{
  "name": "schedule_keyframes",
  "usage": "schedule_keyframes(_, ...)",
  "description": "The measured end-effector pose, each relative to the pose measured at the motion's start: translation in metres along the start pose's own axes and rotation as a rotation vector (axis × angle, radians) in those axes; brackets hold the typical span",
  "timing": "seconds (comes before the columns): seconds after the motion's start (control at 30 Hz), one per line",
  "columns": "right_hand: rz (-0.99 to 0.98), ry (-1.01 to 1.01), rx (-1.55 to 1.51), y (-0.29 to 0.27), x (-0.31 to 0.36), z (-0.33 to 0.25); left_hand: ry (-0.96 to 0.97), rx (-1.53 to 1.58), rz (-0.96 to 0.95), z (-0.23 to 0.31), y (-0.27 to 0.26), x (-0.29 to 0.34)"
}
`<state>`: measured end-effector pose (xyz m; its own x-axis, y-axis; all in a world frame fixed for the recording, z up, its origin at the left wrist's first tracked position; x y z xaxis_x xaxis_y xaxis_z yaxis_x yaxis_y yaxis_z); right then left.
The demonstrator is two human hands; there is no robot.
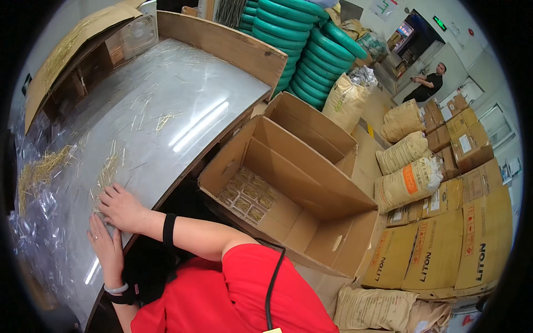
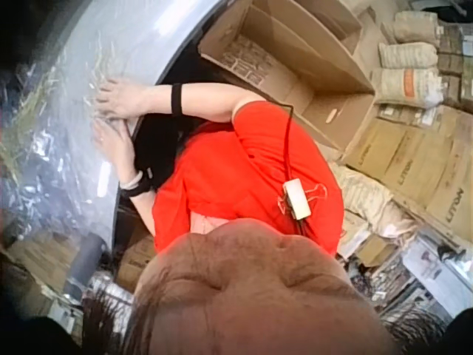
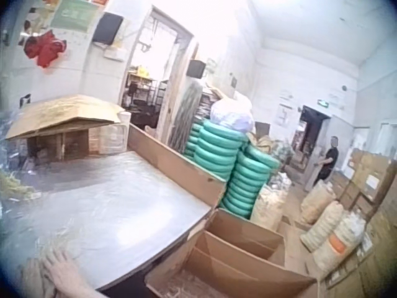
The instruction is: Counting and packing small gold pins into small plastic bags and placing them into a box.
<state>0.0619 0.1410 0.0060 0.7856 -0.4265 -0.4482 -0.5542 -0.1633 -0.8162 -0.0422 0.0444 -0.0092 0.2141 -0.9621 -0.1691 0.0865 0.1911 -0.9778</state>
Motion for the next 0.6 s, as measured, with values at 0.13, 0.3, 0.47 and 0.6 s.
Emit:
schedule_keyframes(0.13, 0.050, 0.044, -0.058, 0.013, -0.013, -0.005, -0.041, -0.089, 0.029, -0.013, -0.011, 0.012)
schedule_keyframes(0.3, -0.058, -0.103, 0.063, -0.011, 0.006, -0.009, -0.029, 0.189, 0.056, 0.006, -0.018, 0.009)
schedule_keyframes(0.47, -0.027, -0.106, -0.143, -0.026, 0.005, 0.007, -0.006, 0.221, 0.094, 0.005, -0.026, 0.009)
schedule_keyframes(0.6, -0.104, -0.137, 0.000, -0.062, -0.015, 0.023, 0.010, 0.205, 0.069, 0.005, -0.030, 0.011)
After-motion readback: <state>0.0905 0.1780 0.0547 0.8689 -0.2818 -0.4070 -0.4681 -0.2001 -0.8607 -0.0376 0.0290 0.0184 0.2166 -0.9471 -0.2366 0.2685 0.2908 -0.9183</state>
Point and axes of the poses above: each hand's wrist, its own x-axis away from the middle knuckle, its own y-axis out of the palm, z = x × y, the point moved 5 cm from there along -x, towards the middle knuckle, and after that the axes turned 5 degrees about -y, right-handed, at the moved point
